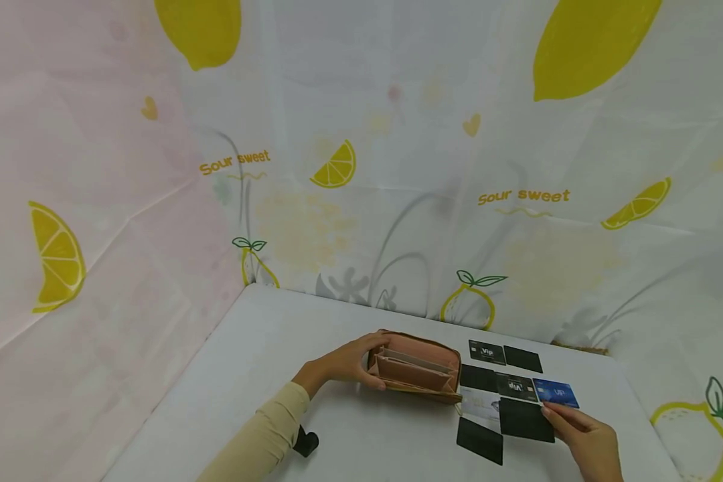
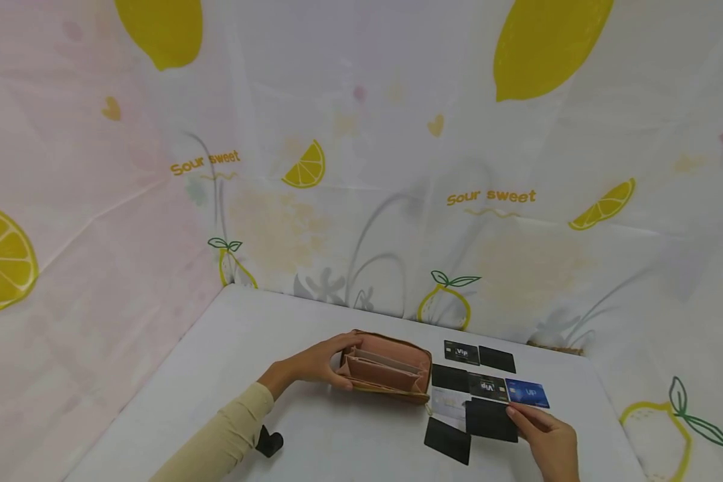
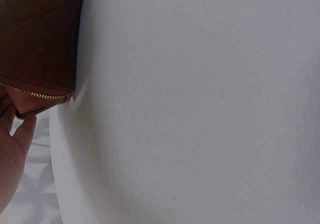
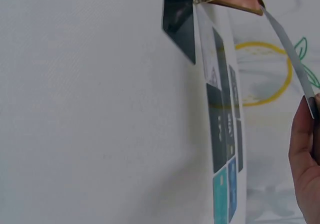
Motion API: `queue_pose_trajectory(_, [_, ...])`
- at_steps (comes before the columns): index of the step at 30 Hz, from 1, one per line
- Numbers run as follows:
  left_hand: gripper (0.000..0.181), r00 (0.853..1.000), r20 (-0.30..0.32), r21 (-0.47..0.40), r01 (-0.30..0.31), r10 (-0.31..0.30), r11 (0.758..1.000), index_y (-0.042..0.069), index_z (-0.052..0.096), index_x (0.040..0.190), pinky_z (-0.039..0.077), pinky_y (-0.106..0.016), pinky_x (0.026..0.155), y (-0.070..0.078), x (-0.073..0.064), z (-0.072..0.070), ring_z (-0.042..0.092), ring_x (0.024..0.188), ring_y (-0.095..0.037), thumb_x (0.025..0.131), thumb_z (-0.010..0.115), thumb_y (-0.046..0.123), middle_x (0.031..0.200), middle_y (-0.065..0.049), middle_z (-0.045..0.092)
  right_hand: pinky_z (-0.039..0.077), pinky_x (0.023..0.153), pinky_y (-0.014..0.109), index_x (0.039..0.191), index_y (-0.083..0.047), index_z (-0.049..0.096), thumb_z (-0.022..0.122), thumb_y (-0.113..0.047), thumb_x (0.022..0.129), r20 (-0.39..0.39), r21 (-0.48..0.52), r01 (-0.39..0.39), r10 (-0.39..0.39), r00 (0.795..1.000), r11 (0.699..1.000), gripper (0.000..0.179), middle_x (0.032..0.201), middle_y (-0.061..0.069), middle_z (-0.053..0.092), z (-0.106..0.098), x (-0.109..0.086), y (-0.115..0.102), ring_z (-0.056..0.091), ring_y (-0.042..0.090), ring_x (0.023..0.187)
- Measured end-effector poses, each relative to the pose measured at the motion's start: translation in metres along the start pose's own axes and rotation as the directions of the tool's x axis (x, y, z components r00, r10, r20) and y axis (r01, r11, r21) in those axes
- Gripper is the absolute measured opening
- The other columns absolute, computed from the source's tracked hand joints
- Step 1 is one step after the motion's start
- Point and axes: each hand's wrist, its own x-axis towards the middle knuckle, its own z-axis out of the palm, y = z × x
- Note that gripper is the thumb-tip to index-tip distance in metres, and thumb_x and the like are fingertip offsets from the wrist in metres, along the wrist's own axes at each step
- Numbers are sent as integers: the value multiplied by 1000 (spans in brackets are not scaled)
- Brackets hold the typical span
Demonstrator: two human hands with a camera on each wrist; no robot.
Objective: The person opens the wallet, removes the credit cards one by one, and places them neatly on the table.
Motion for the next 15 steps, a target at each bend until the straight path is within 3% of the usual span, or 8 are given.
queue_pose_trajectory(3, [101, 1000, 1, 2, 3, -3, 1000, 27, 24, 156, 28, -52, 112, 1, 0, -1, 15, 147, -21, 76, 79, 54, 162, -3, 14, 57, 66, 26, 111, 6, 71, 81, -28, 82, 51, -26, -52, 53, 997, 998, 46, 98, 10, 73, -6, 4, 10, 64, -1, 73])
queue_pose_trajectory(8, [100, 1000, -2, 4, 12, -12, 1000, 27, 25, 156, 29, -52, 111, 2, -1, -2, 16, 147, -22, 76, 80, 52, 162, -3, 14, 57, 63, 28, 104, 4, 75, 84, -36, 76, 115, -77, -90, 99, 988, 993, 51, 91, 9, 74, -14, 9, 23, 65, 4, 73])
queue_pose_trajectory(15, [101, 1000, 0, 12, 1, -1, 1000, 24, 24, 156, 28, -52, 112, 2, 0, -1, 15, 147, -22, 77, 80, 51, 162, -5, 14, 57, 60, 32, 97, 5, 76, 89, -42, 66, 116, -129, -106, 121, 986, 986, 58, 83, 11, 73, -16, 15, 37, 67, 16, 74])
